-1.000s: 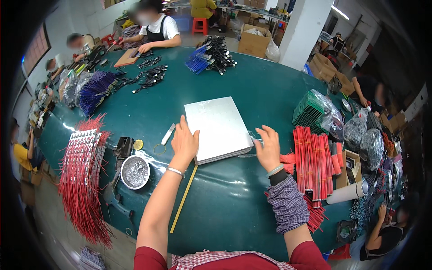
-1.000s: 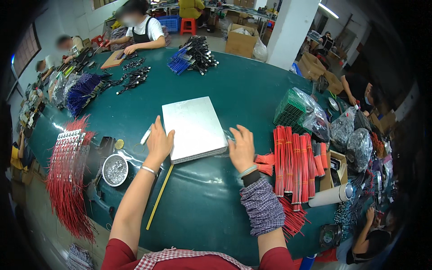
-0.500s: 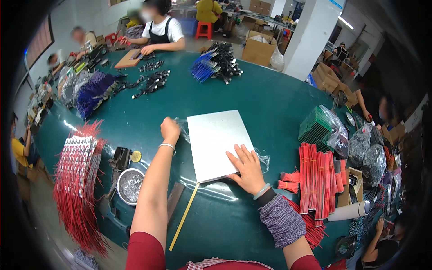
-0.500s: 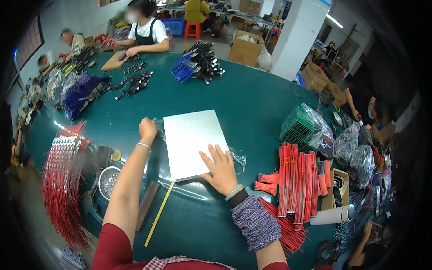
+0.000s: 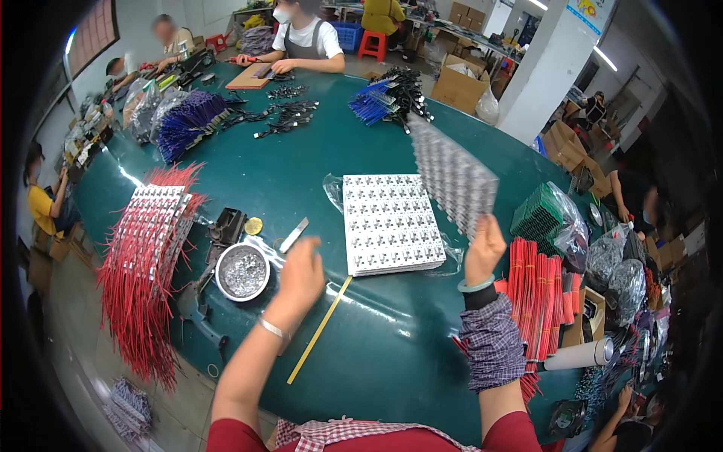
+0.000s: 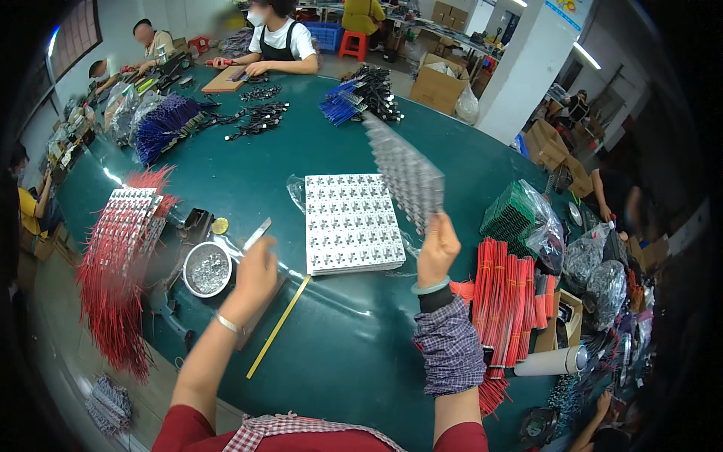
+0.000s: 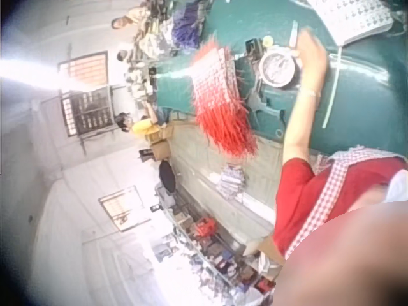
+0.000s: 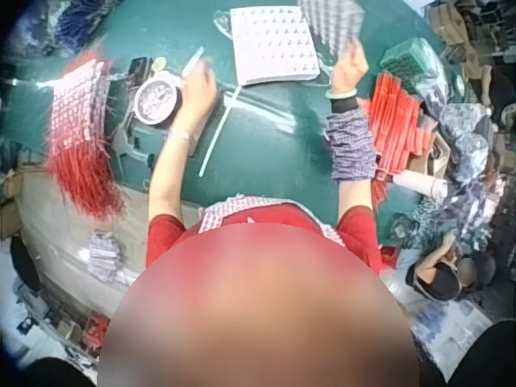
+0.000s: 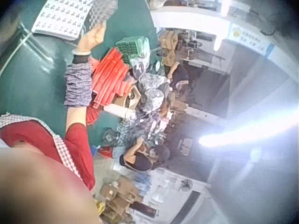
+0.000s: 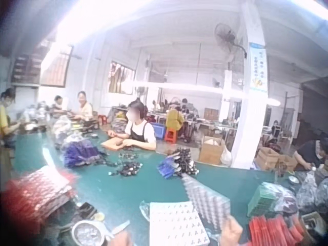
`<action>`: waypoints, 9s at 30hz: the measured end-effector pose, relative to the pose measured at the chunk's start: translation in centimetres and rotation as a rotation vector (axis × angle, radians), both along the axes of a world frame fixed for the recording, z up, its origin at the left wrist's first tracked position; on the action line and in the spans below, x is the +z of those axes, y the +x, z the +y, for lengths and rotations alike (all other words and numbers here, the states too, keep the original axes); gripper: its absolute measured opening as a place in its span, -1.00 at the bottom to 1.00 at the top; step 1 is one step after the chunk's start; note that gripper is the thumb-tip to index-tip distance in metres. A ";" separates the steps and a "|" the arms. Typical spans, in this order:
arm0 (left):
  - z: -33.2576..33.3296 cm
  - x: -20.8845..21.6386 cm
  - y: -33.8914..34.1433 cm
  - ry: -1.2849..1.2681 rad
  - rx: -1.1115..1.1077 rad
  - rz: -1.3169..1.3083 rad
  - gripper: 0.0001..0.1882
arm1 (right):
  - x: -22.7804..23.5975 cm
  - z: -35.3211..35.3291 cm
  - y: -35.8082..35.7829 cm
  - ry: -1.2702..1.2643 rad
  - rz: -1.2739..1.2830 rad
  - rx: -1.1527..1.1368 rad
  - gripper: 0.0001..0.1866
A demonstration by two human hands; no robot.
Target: The person solders red wires onto a grid of metal components on a circuit board sheet using a soldering iron.
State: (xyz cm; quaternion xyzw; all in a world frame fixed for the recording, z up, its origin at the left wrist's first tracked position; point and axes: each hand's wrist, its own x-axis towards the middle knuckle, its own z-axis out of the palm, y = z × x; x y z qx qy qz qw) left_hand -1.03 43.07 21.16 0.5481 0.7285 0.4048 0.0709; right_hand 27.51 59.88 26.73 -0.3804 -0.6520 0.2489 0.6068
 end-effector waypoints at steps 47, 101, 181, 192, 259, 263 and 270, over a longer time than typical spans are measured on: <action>-20.2 0.4 4.7 -0.572 -0.026 -0.246 -0.83 | -8.8 -32.7 11.8 -1.047 1.189 0.364 -0.50; -12.2 -3.7 1.3 -0.300 -0.023 0.587 -0.47 | -6.8 -34.3 8.6 -0.412 -0.616 -0.156 -0.34; -9.6 4.9 18.4 0.335 -0.476 0.125 -0.81 | -2.0 -22.8 6.1 -0.925 0.523 0.769 -0.53; -10.7 5.0 17.1 0.266 -0.544 0.188 -0.87 | -2.8 -24.9 4.4 -1.030 0.510 0.810 -0.54; -22.4 -5.5 -10.0 -0.168 0.668 0.258 -0.82 | -3.5 -8.0 11.3 -0.127 -0.009 -0.351 -0.86; -21.1 -5.7 -9.8 -0.095 0.698 0.334 -0.77 | -4.2 -8.6 12.2 -0.076 -0.065 -0.262 -0.87; -21.2 -4.9 -10.3 -0.371 1.089 0.152 -0.40 | -7.0 -9.1 5.0 0.076 -0.572 0.011 -0.86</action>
